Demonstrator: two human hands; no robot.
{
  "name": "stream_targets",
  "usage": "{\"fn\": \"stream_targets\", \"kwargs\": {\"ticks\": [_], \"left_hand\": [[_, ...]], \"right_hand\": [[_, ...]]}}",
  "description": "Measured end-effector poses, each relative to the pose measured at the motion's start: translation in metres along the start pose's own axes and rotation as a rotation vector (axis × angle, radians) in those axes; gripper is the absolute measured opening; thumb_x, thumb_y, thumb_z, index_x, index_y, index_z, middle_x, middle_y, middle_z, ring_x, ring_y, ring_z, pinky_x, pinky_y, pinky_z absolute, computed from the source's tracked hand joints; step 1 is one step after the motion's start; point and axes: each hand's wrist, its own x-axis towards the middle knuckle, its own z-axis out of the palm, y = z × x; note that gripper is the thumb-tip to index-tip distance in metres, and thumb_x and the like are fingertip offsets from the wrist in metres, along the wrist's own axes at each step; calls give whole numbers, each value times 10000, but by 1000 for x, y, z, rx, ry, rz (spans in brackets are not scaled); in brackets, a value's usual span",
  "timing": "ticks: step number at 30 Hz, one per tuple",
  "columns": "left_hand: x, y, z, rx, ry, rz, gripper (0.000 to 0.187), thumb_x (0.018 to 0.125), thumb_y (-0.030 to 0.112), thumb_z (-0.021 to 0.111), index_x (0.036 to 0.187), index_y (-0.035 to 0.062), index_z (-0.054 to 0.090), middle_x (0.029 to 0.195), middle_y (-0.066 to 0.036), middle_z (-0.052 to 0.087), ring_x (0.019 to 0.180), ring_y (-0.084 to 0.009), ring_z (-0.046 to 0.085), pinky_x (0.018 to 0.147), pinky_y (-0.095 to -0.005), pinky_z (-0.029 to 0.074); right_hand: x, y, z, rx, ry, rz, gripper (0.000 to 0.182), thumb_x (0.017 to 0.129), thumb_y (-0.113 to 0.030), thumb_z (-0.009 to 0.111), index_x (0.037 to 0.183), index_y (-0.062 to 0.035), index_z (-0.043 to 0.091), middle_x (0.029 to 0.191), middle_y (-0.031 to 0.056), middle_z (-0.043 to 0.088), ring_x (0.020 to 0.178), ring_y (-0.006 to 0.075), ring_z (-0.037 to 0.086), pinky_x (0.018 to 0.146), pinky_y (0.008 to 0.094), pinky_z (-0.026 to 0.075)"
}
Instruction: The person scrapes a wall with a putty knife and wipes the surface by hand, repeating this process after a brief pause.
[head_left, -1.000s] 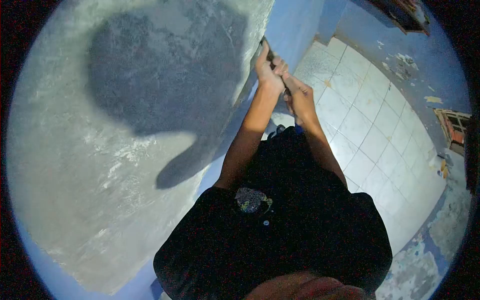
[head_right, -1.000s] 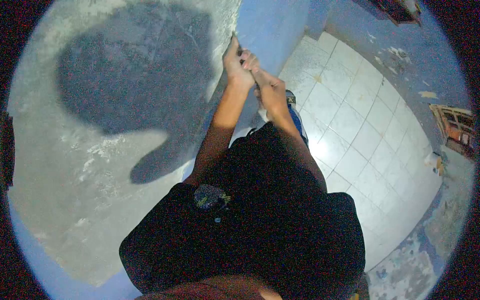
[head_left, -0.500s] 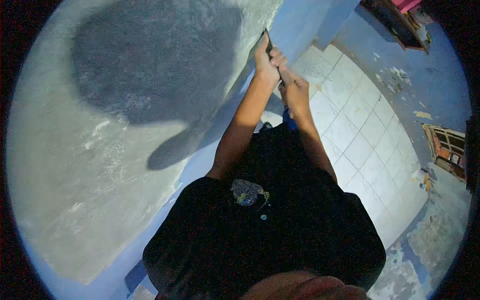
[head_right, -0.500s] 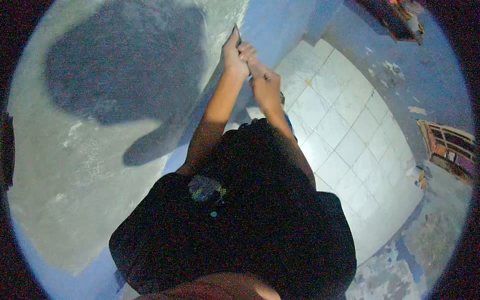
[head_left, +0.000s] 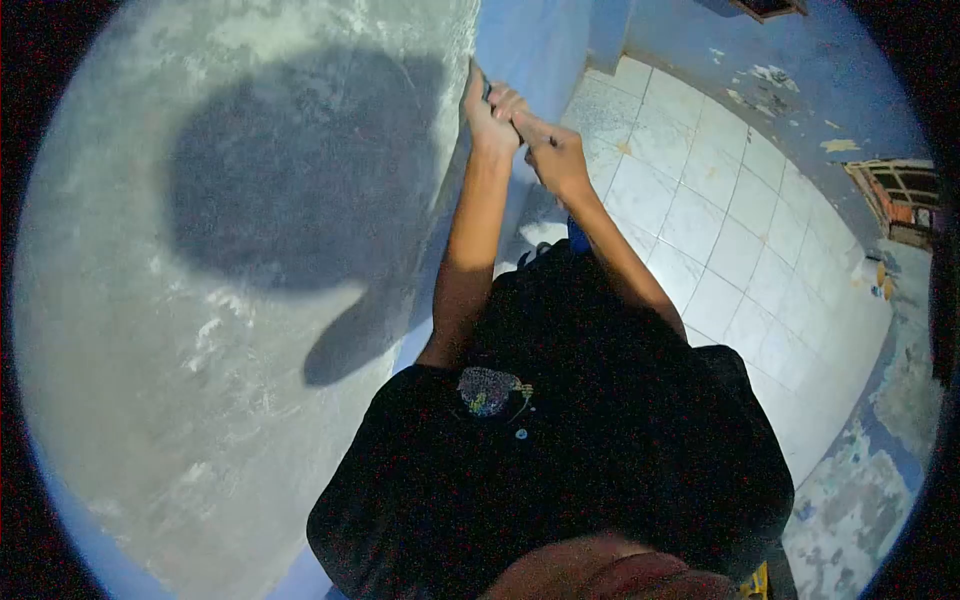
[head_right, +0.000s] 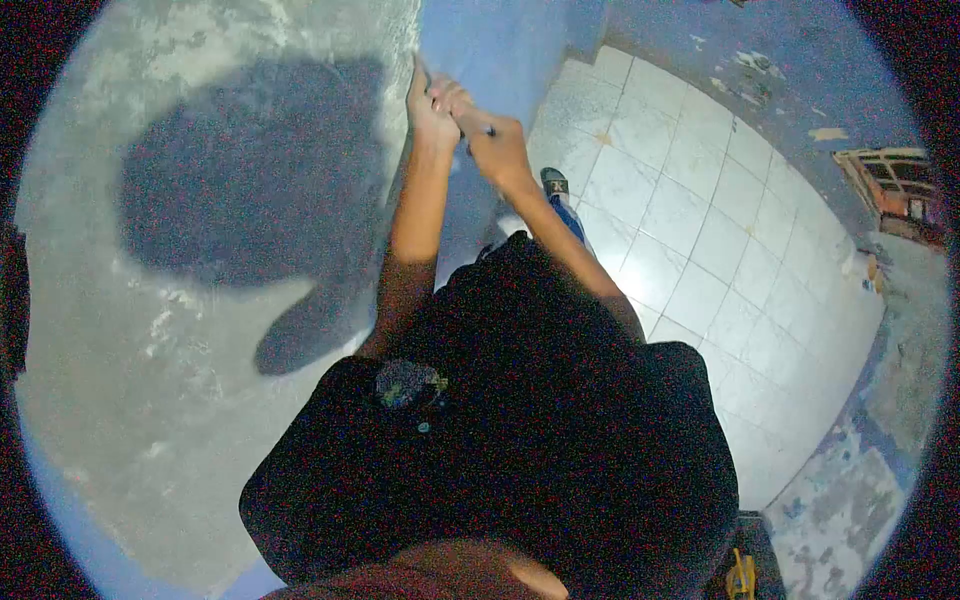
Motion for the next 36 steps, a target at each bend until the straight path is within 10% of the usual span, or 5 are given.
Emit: {"fn": "stream_targets", "kwargs": {"ticks": [7, 15, 19, 22, 36], "left_hand": [[3, 7, -28, -19, -212, -53, 350, 889, 403, 533, 674, 133, 483, 550, 75, 452, 411, -40, 380, 391, -188, 323], [-14, 28, -32, -591, -233, -622, 268, 867, 351, 574, 819, 97, 506, 748, 22, 499, 636, -91, 470, 576, -220, 383], [-20, 26, -32, -315, -103, -383, 255, 861, 323, 579, 762, 102, 499, 705, 25, 472, 618, -107, 452, 562, -236, 371], [-13, 27, -35, -284, -182, -381, 276, 861, 315, 576, 705, 108, 480, 682, 22, 458, 603, -111, 435, 551, -237, 367], [12, 10, -18, 43, -220, -213, 227, 850, 300, 498, 706, 126, 482, 612, 36, 428, 527, -100, 403, 480, -256, 333]], "right_hand": [[7, 32, 13, -130, 74, -220, 348, 881, -291, 581, 727, 18, 617, 551, -22, 450, 531, 62, 403, 476, 249, 345], [-17, 6, 19, 25, 16, -100, 271, 880, -273, 584, 956, -27, 669, 623, 37, 558, 586, 63, 434, 534, 259, 392], [-18, 9, 10, -36, -42, 48, 250, 871, -246, 595, 1005, -47, 663, 684, 59, 620, 647, 58, 464, 597, 250, 423], [-21, 8, 11, 30, -14, -92, 302, 886, -312, 584, 968, -37, 680, 562, -50, 417, 530, 41, 373, 466, 230, 315], [11, 4, -5, -141, -43, 101, 264, 867, -264, 596, 1007, -52, 668, 854, 118, 685, 765, 79, 554, 718, 262, 459]]}}
